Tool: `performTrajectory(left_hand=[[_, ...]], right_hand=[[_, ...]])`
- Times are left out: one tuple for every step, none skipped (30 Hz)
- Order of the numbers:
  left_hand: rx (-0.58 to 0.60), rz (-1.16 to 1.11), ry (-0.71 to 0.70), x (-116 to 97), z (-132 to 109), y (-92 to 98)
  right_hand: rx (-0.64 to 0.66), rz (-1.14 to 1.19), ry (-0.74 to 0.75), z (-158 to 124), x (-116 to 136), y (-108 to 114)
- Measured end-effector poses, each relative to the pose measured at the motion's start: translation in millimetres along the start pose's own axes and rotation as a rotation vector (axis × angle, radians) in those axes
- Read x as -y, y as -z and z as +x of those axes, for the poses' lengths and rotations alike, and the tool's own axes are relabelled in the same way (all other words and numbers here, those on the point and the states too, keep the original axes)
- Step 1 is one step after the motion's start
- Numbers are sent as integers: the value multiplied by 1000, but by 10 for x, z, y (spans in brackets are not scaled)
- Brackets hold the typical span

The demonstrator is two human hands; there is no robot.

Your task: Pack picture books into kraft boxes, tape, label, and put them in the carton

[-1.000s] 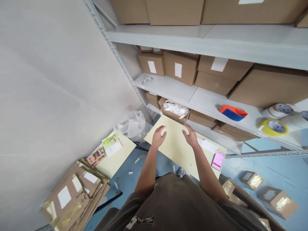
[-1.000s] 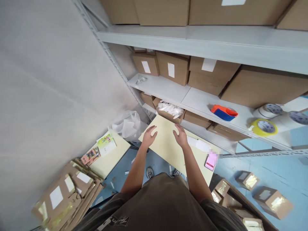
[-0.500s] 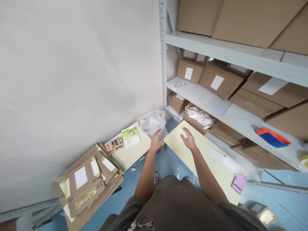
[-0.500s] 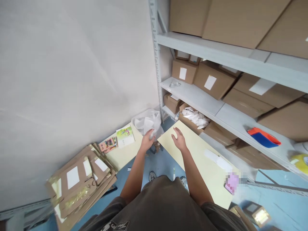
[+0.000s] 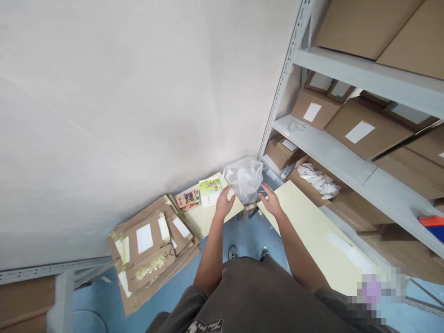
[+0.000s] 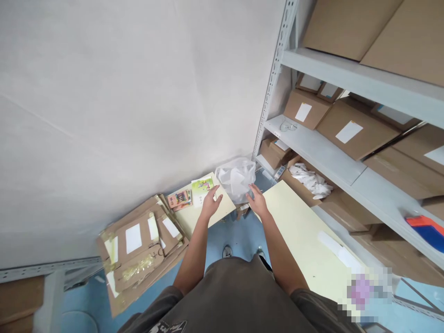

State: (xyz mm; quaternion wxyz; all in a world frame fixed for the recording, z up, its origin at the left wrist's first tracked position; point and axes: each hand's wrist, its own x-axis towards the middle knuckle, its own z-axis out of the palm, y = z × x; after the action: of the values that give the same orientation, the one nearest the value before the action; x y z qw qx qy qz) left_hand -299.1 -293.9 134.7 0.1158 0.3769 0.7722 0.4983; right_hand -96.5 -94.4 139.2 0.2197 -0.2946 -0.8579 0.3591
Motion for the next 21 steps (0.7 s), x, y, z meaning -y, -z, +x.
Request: performTrajectory(left_hand=[[-4,-4,13,39,-12,10],[-6,-7,29,79,-26,10],[-5,-9,49,119,-42,2],[-3,-9,72,160,-59,-12],[-2,-6,98,200,-78,-28],[-4,-1,126,239,-97,-42],[-11,5,154,275,-117,-53],[-24,13,180,310,-139,-58],[-42,22,204,342,-163,-56],[-61,33,226,373,-191,-44],[-82,44,248,403,-223,-24],[-103,54,272,431,-262,4],[-125,62,298,460,-306,38],[-148,68,324,487,-357,78],[-173,70,349,515,-414,122],[-199,70,372,544,-477,166],[-224,70,394,574,-545,210],[-247,69,416,606,-617,253],[-268,65,438,642,-691,292],[-288,60,463,683,-766,330],[-307,51,489,732,-838,364]], right_hand=[[13,9,1,25,10,-45],[28,19,5,52,10,-90],[45,29,11,84,3,-135],[65,40,19,121,-13,-181],[87,51,28,164,-35,-231],[111,65,36,214,-61,-284],[135,80,44,270,-91,-343],[161,99,53,331,-121,-407],[190,119,60,394,-151,-477],[221,139,69,460,-178,-555],[253,158,79,524,-201,-639],[285,177,91,585,-217,-730],[315,195,103,642,-227,-826],[344,211,114,692,-228,-927],[373,223,126,735,-221,-1030],[402,233,138,769,-204,-1133],[432,239,150,794,-179,-1235],[462,243,161,812,-148,-1333],[492,245,171,822,-111,-1428],[518,247,179,827,-71,-1517],[540,249,185,828,-31,-1603]])
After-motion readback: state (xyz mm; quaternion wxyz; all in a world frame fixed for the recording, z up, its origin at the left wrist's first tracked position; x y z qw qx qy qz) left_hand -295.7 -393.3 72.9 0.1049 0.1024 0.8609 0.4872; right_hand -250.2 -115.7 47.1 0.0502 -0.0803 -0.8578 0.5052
